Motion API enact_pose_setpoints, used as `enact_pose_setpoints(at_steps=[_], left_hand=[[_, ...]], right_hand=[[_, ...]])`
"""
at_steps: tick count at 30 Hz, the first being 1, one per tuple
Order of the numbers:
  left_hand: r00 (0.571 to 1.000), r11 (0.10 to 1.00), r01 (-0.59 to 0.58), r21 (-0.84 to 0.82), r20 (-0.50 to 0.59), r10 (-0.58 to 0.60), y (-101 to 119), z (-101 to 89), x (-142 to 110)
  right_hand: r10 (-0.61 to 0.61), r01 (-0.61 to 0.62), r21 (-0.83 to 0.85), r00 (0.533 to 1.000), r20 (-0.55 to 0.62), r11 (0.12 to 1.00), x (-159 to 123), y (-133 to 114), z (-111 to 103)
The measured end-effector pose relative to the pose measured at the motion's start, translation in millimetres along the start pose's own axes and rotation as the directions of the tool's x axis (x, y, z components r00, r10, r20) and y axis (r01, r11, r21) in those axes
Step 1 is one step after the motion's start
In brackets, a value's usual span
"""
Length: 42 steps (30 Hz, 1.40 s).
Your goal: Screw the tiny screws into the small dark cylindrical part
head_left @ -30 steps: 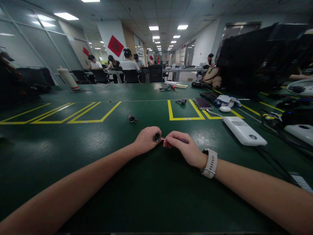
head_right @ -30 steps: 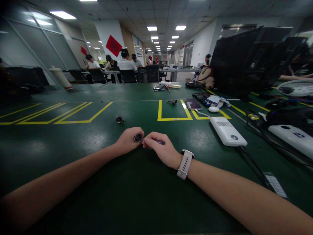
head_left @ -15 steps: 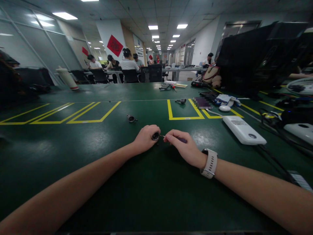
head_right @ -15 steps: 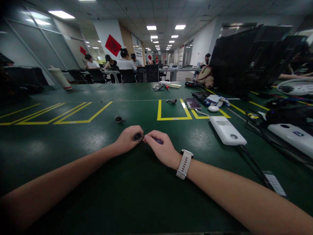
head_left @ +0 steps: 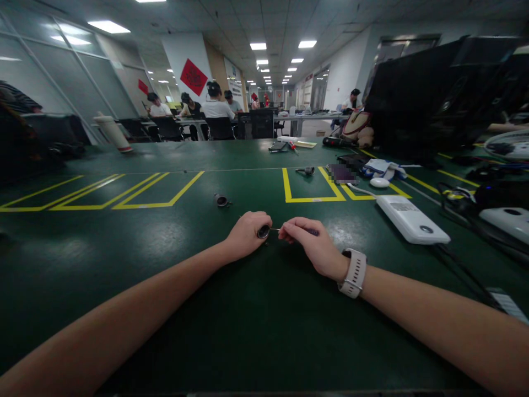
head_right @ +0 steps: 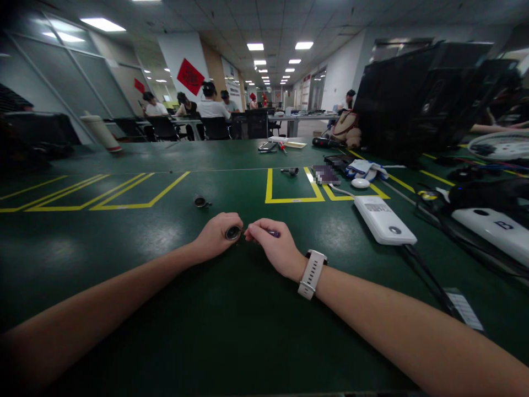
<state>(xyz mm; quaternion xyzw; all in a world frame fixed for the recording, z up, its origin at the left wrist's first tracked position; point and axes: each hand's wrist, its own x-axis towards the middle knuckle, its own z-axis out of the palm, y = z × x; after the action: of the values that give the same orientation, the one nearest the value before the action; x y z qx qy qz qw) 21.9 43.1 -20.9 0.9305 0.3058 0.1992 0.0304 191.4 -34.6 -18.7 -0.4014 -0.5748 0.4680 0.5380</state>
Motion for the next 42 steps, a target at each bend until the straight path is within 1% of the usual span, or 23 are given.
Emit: enact_pose_setpoints(at_steps=[2,4,6,9,13,19,22,26,28,30,32,34,36,39,42], left_hand=[[1.000,0.999,-0.023,0.022,0.017,0.023,0,-0.1,0],[0.999,0.999,-0.033,0.026,0.018,0.033,0,-0.5,0],[0.999,0.999,-0.030,0.021,0.015,0.030,0,-0.9,1],[0.999,0.999,-0.031,0.013,0.025,0.031,0,-0.8,1],[0.998,0.999,-0.048,0.008,0.029,0.048,-1,-0.1,1],[0.998,0.999,-0.045,0.012,0.036,0.045,-2,0.0,1],[0.999,1.000,-0.026,0.013,0.045,0.025,-1,-0.5,1],[1.000,1.000,-0.006,-0.003,0.031,0.006,0,-0.4,1],[1.000,1.000,0.007,-0.001,0.020,-0.007,0,0.1,1],[1.000,1.000,0.017,-0.001,0.011,-0.017,0,0.6,1],[1.000,1.000,0.029,-0.006,-0.003,-0.029,0,1.0,1],[0.999,0.999,0.045,-0.015,-0.017,-0.045,0,0.9,1],[0.998,0.998,0.059,-0.027,-0.024,-0.060,0,0.6,1],[0.998,0.997,0.059,-0.041,-0.017,-0.060,0,0.2,1],[0.999,0.998,0.047,-0.041,-0.015,-0.047,0,-0.1,2]], right_hand=[[0.043,-0.043,0.024,0.999,0.009,0.999,1,1,-1],[0.113,-0.113,0.128,0.994,0.007,0.985,3,3,-3],[0.159,-0.161,0.227,0.987,0.029,0.960,6,4,-6],[0.180,-0.189,0.288,0.982,0.058,0.939,10,6,-9],[0.187,-0.192,0.307,0.981,0.048,0.932,11,5,-10],[0.171,-0.181,0.290,0.983,0.059,0.940,9,7,-10],[0.152,-0.152,0.281,0.988,0.024,0.948,9,8,-10],[0.105,-0.092,0.260,0.994,-0.036,0.961,8,5,-8],[0.083,-0.071,0.208,0.995,-0.048,0.976,6,2,-6],[0.068,-0.066,0.124,0.998,-0.008,0.990,5,0,-4],[0.046,-0.051,0.067,0.996,0.078,0.996,3,1,-4],[0.019,-0.030,0.072,0.988,0.154,0.997,2,2,-4],[-0.002,-0.015,0.089,0.984,0.179,0.996,1,4,-5],[-0.036,0.028,0.061,0.991,0.130,0.998,1,2,-5],[-0.087,0.091,-0.063,0.994,0.059,0.994,-1,-2,-5]])
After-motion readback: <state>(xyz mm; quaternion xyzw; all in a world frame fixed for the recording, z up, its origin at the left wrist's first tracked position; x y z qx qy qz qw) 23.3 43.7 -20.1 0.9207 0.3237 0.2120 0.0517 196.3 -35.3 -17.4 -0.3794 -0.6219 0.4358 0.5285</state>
